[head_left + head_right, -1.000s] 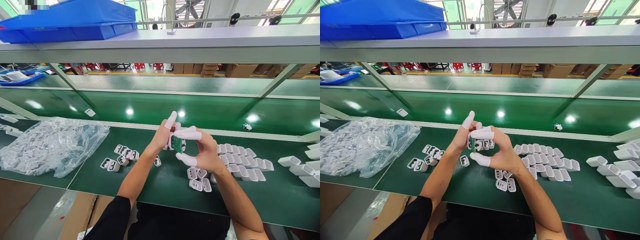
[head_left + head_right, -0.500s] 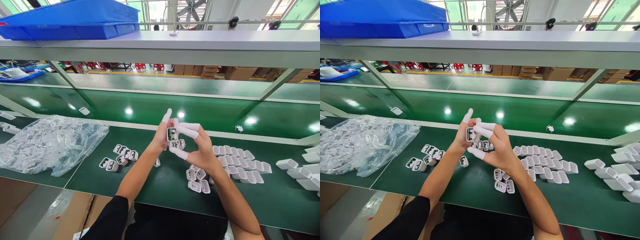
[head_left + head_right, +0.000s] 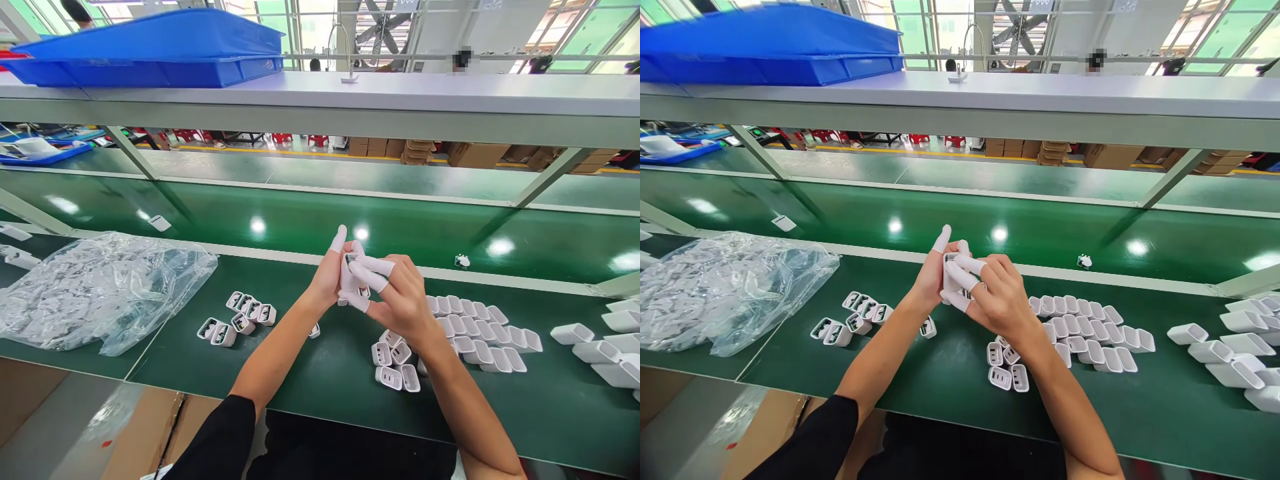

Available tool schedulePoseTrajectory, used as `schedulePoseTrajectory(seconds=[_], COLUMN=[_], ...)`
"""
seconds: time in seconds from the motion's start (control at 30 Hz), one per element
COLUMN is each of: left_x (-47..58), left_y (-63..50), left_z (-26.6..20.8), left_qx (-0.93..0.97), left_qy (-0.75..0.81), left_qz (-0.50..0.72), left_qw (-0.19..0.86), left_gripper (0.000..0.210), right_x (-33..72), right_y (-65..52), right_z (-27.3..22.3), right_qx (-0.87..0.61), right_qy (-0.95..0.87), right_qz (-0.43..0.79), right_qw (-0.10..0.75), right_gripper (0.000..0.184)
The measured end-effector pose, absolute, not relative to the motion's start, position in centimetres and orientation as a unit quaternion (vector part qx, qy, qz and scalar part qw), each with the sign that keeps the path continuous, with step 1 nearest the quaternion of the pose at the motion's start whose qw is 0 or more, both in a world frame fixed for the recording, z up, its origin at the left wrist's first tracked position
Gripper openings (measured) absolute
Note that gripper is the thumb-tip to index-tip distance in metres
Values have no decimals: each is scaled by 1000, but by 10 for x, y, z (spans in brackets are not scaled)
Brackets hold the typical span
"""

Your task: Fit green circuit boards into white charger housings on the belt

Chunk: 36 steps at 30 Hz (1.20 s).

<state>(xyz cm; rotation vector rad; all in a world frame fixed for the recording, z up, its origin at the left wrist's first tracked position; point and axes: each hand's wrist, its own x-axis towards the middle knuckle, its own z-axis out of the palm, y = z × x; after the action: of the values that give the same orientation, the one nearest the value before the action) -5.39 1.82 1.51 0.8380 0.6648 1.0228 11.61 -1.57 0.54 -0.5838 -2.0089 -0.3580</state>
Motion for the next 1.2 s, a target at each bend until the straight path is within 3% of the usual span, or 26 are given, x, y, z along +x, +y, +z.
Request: schedulePoseTrajectory(seconds=[0.1, 0.17, 0.27, 0.33, 0.6, 0.73, 1.03, 1.2], left_x=[-61, -68, -76, -78, -73, -69, -53, -58], left_y=[6, 1, 1, 3, -5, -7, -7, -7], left_z=[19, 19, 17, 16, 24, 23, 18, 19], left_qx=[505, 619, 739, 761, 745, 739, 675, 695], left_qy=[261, 221, 201, 226, 314, 311, 311, 324], left_qz=[483, 517, 537, 527, 441, 419, 516, 496], left_qw=[666, 549, 354, 302, 391, 426, 426, 407], left_gripper=[80, 79, 73, 63, 33, 39, 56, 36], right_x=[123, 126, 128, 128, 123, 122, 118, 128], right_y=[-14, -12, -9, -9, -11, -10, -12, -10], right_z=[6, 7, 10, 13, 21, 23, 22, 23], right_qx=[-270, -283, -280, -278, -308, -318, -341, -361], right_qy=[-770, -710, -625, -586, -530, -525, -550, -563], right_qz=[27, 166, 326, 399, 453, 462, 455, 422], right_qw=[578, 623, 652, 648, 647, 640, 612, 612], right_gripper=[62, 50, 50, 56, 57, 60, 65, 65])
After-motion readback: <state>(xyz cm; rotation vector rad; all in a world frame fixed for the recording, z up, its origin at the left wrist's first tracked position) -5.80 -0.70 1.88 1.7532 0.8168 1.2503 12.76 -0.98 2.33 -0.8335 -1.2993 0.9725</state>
